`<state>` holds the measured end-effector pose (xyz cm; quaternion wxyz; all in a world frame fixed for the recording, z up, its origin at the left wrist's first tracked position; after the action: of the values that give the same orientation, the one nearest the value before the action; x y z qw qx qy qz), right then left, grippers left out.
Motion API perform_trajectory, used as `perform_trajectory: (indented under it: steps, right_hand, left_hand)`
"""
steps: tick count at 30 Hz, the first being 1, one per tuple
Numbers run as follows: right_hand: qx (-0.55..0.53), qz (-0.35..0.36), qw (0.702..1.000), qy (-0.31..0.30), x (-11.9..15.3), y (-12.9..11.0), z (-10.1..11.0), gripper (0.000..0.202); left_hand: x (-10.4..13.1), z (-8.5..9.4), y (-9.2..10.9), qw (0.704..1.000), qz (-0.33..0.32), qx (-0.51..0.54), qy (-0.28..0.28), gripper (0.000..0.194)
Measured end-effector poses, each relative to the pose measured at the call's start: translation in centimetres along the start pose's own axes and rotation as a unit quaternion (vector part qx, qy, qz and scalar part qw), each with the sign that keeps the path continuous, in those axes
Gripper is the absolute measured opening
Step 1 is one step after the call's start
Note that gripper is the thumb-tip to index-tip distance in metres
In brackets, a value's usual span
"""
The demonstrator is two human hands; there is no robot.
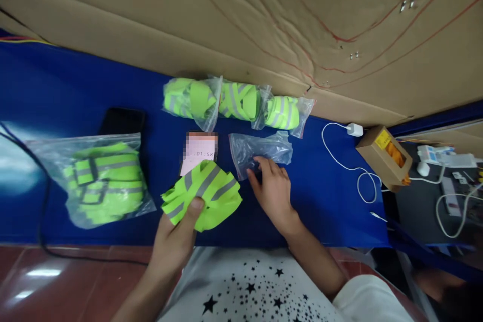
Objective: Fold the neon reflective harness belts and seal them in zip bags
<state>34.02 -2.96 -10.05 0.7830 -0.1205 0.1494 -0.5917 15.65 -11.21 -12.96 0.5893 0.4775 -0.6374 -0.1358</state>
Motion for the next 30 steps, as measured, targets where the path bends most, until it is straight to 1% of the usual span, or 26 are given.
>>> perform_trajectory:
  steps: [2, 3, 4, 6, 8, 9, 11, 12, 13, 14, 16, 17, 19, 21, 22, 26, 30]
  right_hand:
    - [0.016, -0.008, 1.0, 0.019, 0.0, 0.4, 0.5, 0.023]
    - [0.024, -0.01, 0.999, 0.031, 0.0, 0.4, 1.0, 0.022]
    - [0.031, -0.009, 0.998, 0.045, 0.0, 0.3, 1.5, 0.025]
    - [0.04, 0.006, 0.998, 0.057, 0.0, -0.4, 2.0, 0.038]
    - [0.044, 0.036, 0.997, 0.047, -0.2, -1.4, 1.8, 0.047]
    - [0.04, 0.052, 0.997, 0.037, -0.3, -1.8, 1.4, 0.045]
    - [0.009, 0.07, 0.997, 0.02, -0.4, -2.0, 1.0, 0.028]
    - [-0.017, 0.068, 0.997, 0.021, -0.4, -1.8, 1.0, 0.019]
    - [-0.045, 0.059, 0.997, 0.031, -0.3, -1.4, 1.4, 0.015]
    - [-0.071, 0.048, 0.995, 0.043, -0.1, -0.9, 1.9, 0.014]
    - [-0.102, 0.038, 0.992, 0.063, 0.5, -0.1, 3.1, 0.014]
    - [-0.11, 0.044, 0.991, 0.06, 0.8, 0.0, 3.6, 0.014]
    - [-0.127, 0.075, 0.989, 0.025, 1.6, -0.1, 4.1, 0.015]
    - [-0.144, 0.094, 0.985, 0.0, 2.6, 0.0, 4.4, 0.018]
    - [-0.151, 0.09, 0.984, 0.004, 3.0, 0.3, 4.6, 0.018]
    - [-0.168, 0.045, 0.983, 0.066, 4.3, 2.3, 5.5, 0.015]
    - [-0.216, 0.021, 0.973, 0.075, 4.4, 3.4, 5.4, 0.014]
  left_hand:
    - [0.2, -0.6, 0.5, 0.999, -0.007, 0.045, 0.016, 0.054]
    - [0.1, -0.9, 0.6, 0.998, -0.006, 0.062, 0.02, 0.052]
    - [0.1, -1.2, 0.7, 0.997, -0.006, 0.072, 0.024, 0.051]
    - [0.0, -1.1, 1.0, 0.995, -0.015, 0.086, 0.042, 0.048]
    - [-0.2, -0.8, 1.3, 0.993, -0.029, 0.1, 0.052, 0.046]
    - [-0.2, -0.6, 1.5, 0.992, -0.038, 0.108, 0.052, 0.045]
    - [-0.2, -0.4, 1.5, 0.991, -0.047, 0.117, 0.046, 0.047]
    - [-0.1, -0.3, 1.4, 0.991, -0.045, 0.117, 0.045, 0.049]
    - [0.0, -0.3, 1.0, 0.993, -0.033, 0.11, 0.041, 0.051]
    - [0.0, -0.5, 0.4, 0.995, -0.009, 0.096, 0.029, 0.055]
    - [0.2, -1.6, -1.3, 0.996, 0.067, 0.056, -0.022, 0.062]
    - [0.3, -2.4, -2.2, 0.992, 0.106, 0.037, -0.057, 0.064]
    - [0.7, -4.1, -3.4, 0.978, 0.162, 0.008, -0.133, 0.062]
    - [0.7, -5.5, -3.6, 0.968, 0.173, -0.001, -0.18, 0.058]
    - [0.5, -5.9, -3.4, 0.967, 0.169, -0.002, -0.191, 0.056]
    - [-0.7, -6.3, -2.4, 0.973, 0.148, -0.023, -0.178, 0.058]
    - [-0.5, -7.3, -2.5, 0.968, 0.148, -0.066, -0.192, 0.062]
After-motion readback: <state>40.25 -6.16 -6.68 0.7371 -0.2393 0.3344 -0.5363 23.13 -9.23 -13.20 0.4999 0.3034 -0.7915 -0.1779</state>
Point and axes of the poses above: each hand's wrist, its own x-axis away from the middle knuckle, its own z-axis out of the back of the hand, y = z × x, the point moved 9 cm from there along -x, towards the middle knuckle, and after that the axes turned 5 degrees about z, right-handed, at the moved point
